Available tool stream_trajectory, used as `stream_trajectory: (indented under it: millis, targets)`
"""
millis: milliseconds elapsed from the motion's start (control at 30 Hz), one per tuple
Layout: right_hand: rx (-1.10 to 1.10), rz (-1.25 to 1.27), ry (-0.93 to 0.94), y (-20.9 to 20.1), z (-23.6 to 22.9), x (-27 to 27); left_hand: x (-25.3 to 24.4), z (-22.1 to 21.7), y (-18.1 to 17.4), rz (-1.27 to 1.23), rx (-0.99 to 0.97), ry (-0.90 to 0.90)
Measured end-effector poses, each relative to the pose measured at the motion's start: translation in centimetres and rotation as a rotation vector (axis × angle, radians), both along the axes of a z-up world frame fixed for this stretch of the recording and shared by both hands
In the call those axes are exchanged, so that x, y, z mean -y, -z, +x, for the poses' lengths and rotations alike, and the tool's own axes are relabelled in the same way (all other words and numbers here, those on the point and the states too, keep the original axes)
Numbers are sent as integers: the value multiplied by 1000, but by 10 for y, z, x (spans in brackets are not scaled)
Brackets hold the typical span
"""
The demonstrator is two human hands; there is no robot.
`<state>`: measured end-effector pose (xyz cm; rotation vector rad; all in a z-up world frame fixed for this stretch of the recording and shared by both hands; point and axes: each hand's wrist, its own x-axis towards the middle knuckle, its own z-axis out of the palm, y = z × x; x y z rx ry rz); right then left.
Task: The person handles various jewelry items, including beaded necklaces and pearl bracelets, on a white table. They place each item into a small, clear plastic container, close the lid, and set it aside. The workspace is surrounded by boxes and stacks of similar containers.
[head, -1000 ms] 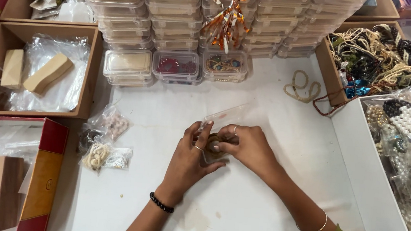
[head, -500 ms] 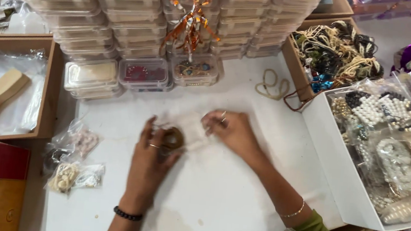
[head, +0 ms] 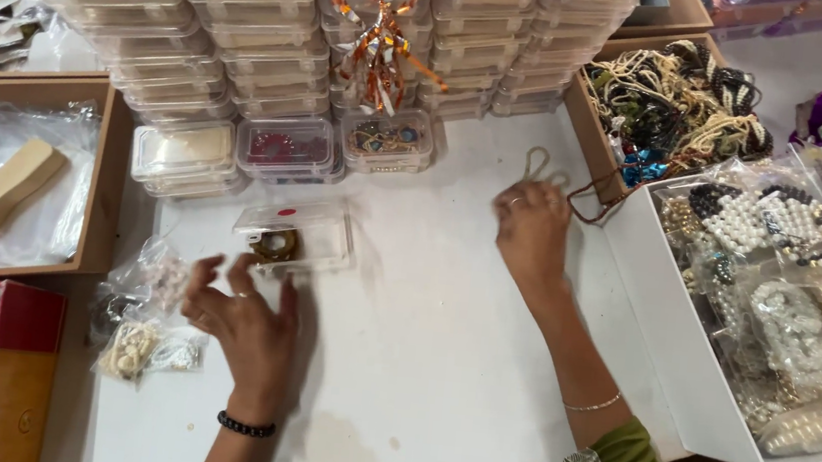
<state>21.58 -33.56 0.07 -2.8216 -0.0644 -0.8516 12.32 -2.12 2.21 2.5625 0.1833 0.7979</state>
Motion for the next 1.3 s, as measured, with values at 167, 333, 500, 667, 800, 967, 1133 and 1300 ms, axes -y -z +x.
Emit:
stream_trajectory:
  millis: [167,333,500,667,800,967,1133,1300]
  targets:
    - [-738,1028,-666,0,-18,-18,26,-8,-1,-378,12,656]
    - [-906,1520,-866,-9,-31,-19,40,20,11,-832,-440,996]
    - [-749,1540,-761,-11,-28,-14,17,24,97,-1626,-558,1010]
    - [-655,1414,-555,-1,-23,-23,13,25,19,-2026,-393,1137]
    - [-753,1216,-640,-15,-32,-30,22,22,16,-1761,-460,1035]
    - [-431,950,-934,-18,-49,-42,25,13,48,-964,-746,933]
    - [-306,748,-610,-22,-38,-49,26,5,24,-1013,-649,1202]
    - [-165,260,-648,-5,-37,-50,22,7,14,-1758,-407,1316]
